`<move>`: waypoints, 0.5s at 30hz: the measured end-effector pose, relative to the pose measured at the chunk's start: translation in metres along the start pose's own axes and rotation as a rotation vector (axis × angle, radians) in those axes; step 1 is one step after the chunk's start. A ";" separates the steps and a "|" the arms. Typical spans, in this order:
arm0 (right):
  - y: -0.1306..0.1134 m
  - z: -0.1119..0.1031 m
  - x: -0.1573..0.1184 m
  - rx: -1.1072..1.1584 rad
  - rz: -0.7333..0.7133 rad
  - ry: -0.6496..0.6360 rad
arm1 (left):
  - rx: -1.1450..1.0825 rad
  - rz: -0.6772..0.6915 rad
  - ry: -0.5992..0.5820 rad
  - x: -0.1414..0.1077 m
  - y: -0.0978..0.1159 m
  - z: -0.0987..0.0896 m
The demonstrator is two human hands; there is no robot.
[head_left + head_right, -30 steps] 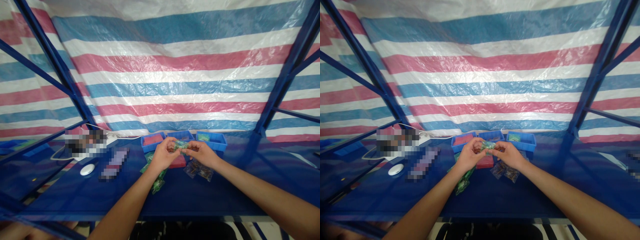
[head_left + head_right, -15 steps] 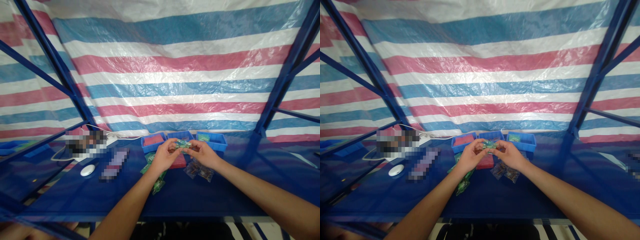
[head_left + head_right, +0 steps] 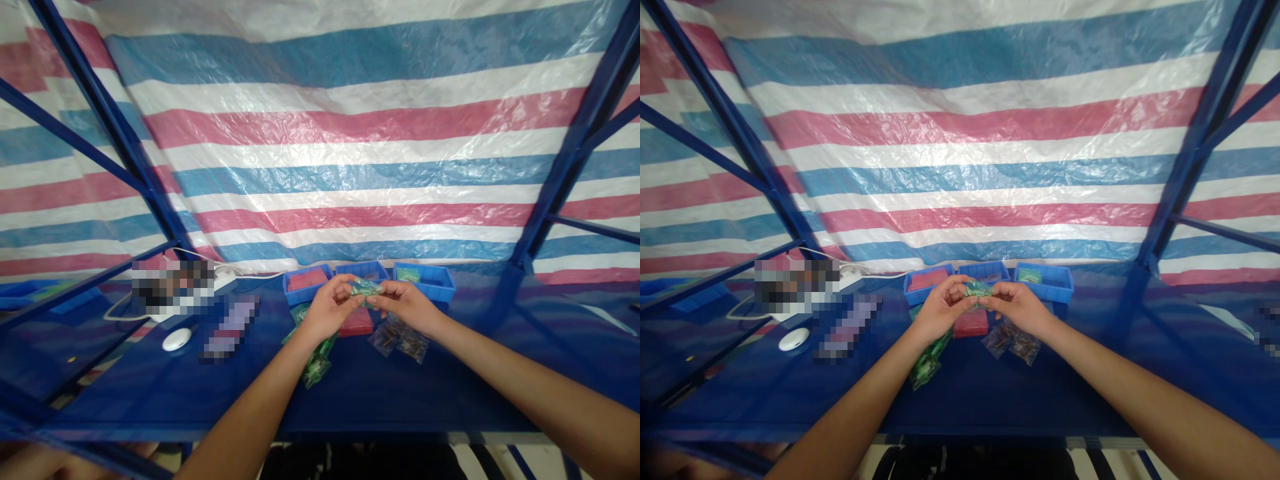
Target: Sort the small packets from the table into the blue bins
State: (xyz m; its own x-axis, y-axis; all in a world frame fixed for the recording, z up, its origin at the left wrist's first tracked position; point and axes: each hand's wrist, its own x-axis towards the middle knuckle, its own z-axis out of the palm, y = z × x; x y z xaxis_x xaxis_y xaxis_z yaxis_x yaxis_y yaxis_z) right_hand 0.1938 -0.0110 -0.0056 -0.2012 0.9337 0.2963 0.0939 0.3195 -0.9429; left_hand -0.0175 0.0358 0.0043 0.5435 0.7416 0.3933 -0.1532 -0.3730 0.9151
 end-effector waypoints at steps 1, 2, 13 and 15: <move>-0.001 0.000 0.000 0.008 0.008 -0.003 | -0.012 -0.006 -0.003 0.000 0.000 0.000; -0.001 0.001 -0.001 0.014 0.016 -0.002 | -0.021 -0.013 -0.003 0.000 -0.001 -0.001; 0.000 0.001 -0.001 0.050 0.037 0.034 | -0.014 -0.051 0.034 0.002 -0.004 -0.002; 0.000 0.000 -0.001 0.057 0.043 0.033 | -0.018 -0.042 0.021 0.002 -0.002 -0.002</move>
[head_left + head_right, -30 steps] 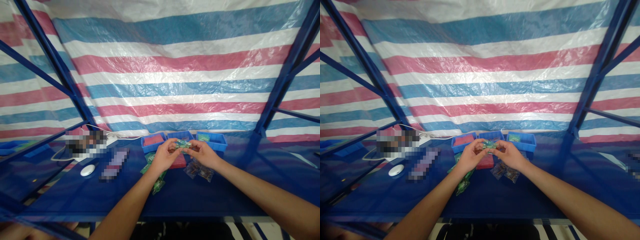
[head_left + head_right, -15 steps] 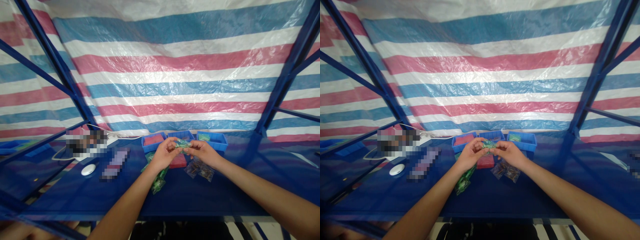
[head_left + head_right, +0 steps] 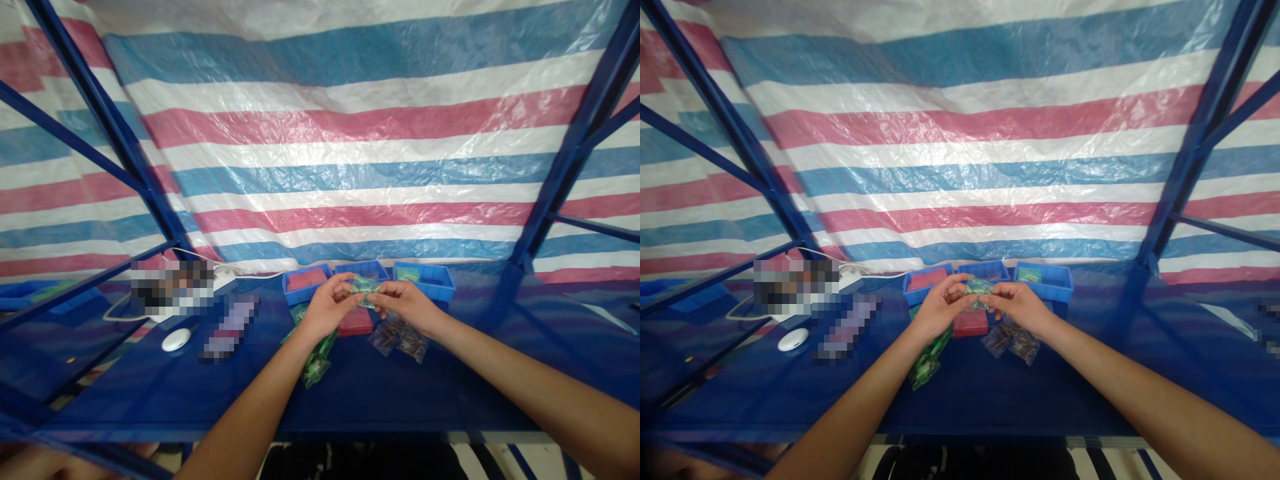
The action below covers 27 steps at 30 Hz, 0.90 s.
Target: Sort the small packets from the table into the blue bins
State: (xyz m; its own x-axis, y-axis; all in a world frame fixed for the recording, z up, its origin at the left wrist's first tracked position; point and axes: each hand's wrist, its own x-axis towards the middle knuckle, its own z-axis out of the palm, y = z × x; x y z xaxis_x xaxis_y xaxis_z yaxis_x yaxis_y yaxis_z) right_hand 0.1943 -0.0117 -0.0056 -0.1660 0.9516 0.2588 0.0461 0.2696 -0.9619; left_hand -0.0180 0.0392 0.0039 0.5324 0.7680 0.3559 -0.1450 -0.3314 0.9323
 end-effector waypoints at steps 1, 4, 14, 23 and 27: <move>0.000 -0.001 0.000 0.003 0.007 -0.004 | -0.004 0.004 -0.009 0.000 0.001 0.000; 0.000 -0.002 0.000 0.004 0.027 -0.038 | -0.039 0.005 -0.035 0.000 0.004 0.000; 0.001 0.001 0.000 -0.065 -0.036 -0.046 | -0.065 -0.011 0.005 0.000 -0.002 0.000; 0.002 -0.002 0.000 -0.099 -0.069 -0.066 | -0.002 0.003 0.019 0.000 0.000 0.000; 0.000 -0.002 -0.001 -0.133 -0.078 -0.056 | 0.008 0.005 0.005 -0.001 0.000 -0.001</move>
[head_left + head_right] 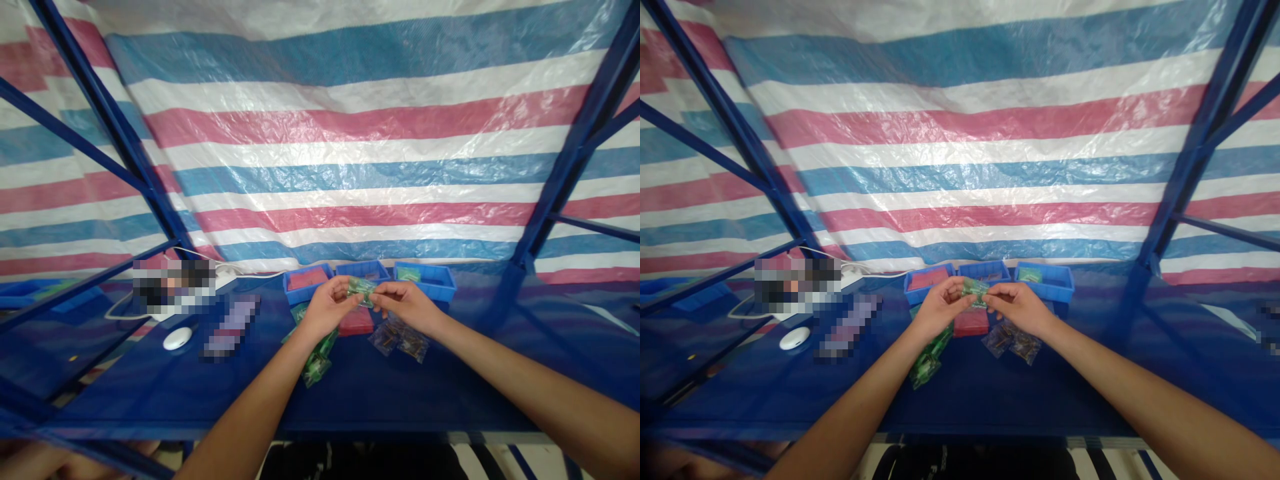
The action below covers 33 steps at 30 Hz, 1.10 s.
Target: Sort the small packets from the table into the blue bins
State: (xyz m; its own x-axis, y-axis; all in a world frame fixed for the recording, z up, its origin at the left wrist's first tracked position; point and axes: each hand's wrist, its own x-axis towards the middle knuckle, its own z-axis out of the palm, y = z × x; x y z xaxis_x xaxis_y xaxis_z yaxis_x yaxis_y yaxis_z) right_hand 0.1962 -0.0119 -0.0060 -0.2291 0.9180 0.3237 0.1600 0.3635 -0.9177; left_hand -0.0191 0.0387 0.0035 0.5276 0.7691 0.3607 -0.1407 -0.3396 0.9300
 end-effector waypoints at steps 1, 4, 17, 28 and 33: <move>0.000 0.001 0.000 -0.023 -0.004 0.003 | 0.015 0.007 -0.005 0.000 0.000 0.000; 0.002 0.004 -0.001 -0.106 -0.029 0.023 | 0.060 0.029 -0.008 -0.001 -0.001 0.002; -0.003 0.007 -0.002 -0.215 -0.087 0.164 | 0.310 0.129 0.125 -0.002 0.000 0.004; -0.004 0.005 -0.001 -0.082 -0.075 0.180 | 0.426 0.171 0.047 -0.004 0.003 0.004; -0.008 0.007 -0.003 -0.265 -0.216 0.192 | 0.385 0.141 -0.048 -0.007 0.011 0.009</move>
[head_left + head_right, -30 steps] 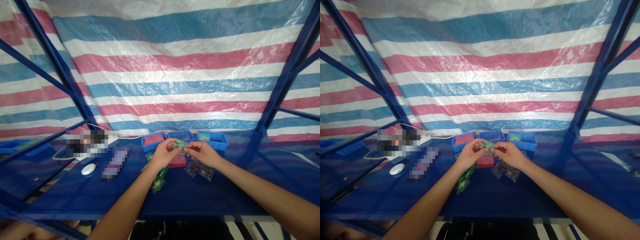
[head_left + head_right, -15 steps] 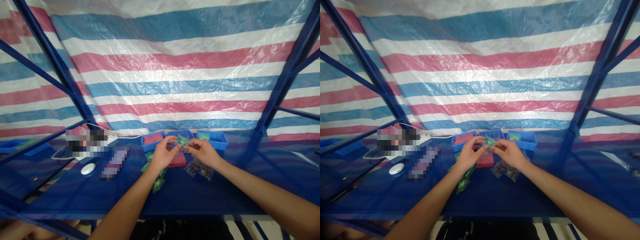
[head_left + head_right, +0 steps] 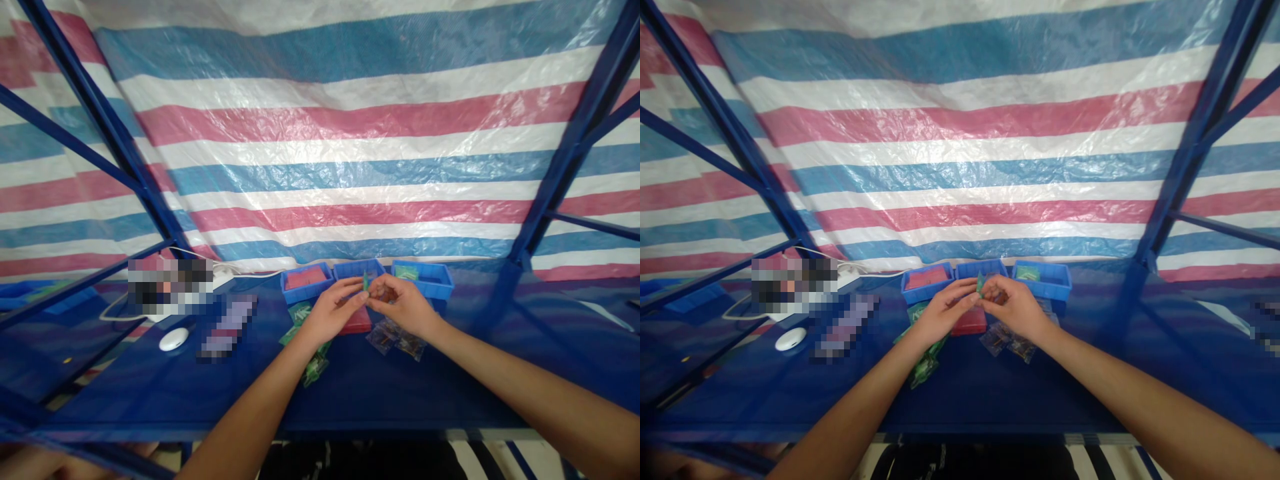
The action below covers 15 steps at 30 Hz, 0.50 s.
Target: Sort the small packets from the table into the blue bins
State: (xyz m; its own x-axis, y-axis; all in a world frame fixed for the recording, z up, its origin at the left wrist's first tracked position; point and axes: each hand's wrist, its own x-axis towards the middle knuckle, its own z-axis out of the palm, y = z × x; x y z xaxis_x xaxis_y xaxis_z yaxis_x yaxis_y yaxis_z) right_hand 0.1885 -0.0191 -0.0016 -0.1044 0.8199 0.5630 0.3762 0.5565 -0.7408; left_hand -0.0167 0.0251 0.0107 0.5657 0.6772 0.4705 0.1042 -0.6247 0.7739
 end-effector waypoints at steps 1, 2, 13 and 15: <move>-0.001 0.000 0.000 -0.028 -0.024 -0.009 | -0.031 -0.009 -0.028 0.000 0.001 0.000; -0.002 -0.001 0.000 -0.043 -0.040 -0.020 | -0.058 -0.019 -0.046 0.001 0.000 0.001; 0.005 -0.001 0.004 0.083 0.076 0.108 | -0.326 -0.216 0.148 0.007 -0.023 -0.003; 0.006 -0.001 0.004 0.110 0.094 0.104 | -0.335 -0.211 0.139 0.008 -0.021 -0.002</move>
State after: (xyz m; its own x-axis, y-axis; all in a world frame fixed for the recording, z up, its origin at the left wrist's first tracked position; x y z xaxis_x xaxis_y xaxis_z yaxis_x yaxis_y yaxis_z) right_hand 0.1918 -0.0122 -0.0034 0.0249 0.8539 0.5199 0.2766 0.4939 -0.8244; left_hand -0.0165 0.0442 -0.0011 0.4427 0.8369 0.3219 -0.0790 -0.3212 0.9437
